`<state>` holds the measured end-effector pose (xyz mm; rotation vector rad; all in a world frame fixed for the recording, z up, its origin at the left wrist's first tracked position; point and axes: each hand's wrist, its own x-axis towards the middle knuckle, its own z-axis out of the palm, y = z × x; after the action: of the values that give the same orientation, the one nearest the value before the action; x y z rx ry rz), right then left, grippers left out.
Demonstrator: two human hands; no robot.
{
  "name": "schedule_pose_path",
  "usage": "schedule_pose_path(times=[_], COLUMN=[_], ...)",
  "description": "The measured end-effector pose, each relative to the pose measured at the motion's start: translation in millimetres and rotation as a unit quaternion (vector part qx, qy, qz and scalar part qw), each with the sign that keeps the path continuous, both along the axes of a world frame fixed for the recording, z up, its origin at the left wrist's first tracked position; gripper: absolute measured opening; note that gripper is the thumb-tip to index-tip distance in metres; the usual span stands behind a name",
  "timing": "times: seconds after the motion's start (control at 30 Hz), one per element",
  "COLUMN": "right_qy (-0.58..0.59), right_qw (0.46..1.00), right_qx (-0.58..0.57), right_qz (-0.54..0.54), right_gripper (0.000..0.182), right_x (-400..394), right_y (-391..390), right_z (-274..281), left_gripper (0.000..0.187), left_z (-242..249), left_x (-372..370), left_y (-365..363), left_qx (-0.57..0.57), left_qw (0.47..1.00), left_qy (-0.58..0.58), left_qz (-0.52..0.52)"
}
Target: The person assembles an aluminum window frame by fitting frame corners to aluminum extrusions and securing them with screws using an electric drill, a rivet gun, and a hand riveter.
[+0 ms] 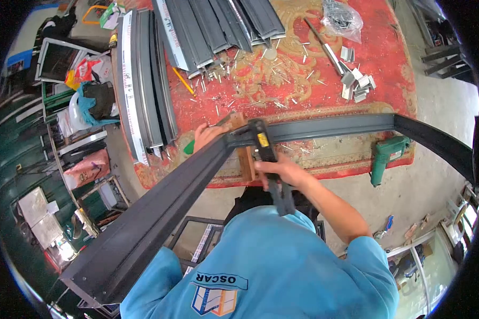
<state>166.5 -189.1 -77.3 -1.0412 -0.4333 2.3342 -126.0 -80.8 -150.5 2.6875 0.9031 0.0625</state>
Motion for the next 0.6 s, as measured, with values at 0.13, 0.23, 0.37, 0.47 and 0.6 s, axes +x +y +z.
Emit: schedule_pose_path(times=[0.13, 0.23, 0.37, 0.47, 0.6], right_qy=[-0.294, -0.565, -0.671, -0.685, -0.660], right_qw=[0.934, 0.749, 0.582, 0.549, 0.551], right_qx=[0.167, 0.324, 0.447, 0.456, 0.501], right_qz=[0.119, 0.120, 0.105, 0.148, 0.100], right_gripper=[0.048, 0.041, 0.035, 0.038, 0.036], right_x=[58, 75, 84, 78, 75], right_y=[23, 56, 104, 124, 116], right_z=[34, 76, 12, -28, -55], left_gripper=[0.060, 0.062, 0.055, 0.050, 0.046], left_z=[6, 18, 36, 45, 46], left_x=[12, 21, 35, 40, 40], left_y=[-2, 4, 5, 5, 1], left_qx=[0.014, -0.050, -0.034, -0.026, -0.002], left_qw=[0.999, 0.995, 0.995, 0.997, 0.998], left_qy=[-0.049, -0.076, -0.087, -0.054, -0.012], left_qz=[0.017, 0.037, 0.032, 0.038, 0.055])
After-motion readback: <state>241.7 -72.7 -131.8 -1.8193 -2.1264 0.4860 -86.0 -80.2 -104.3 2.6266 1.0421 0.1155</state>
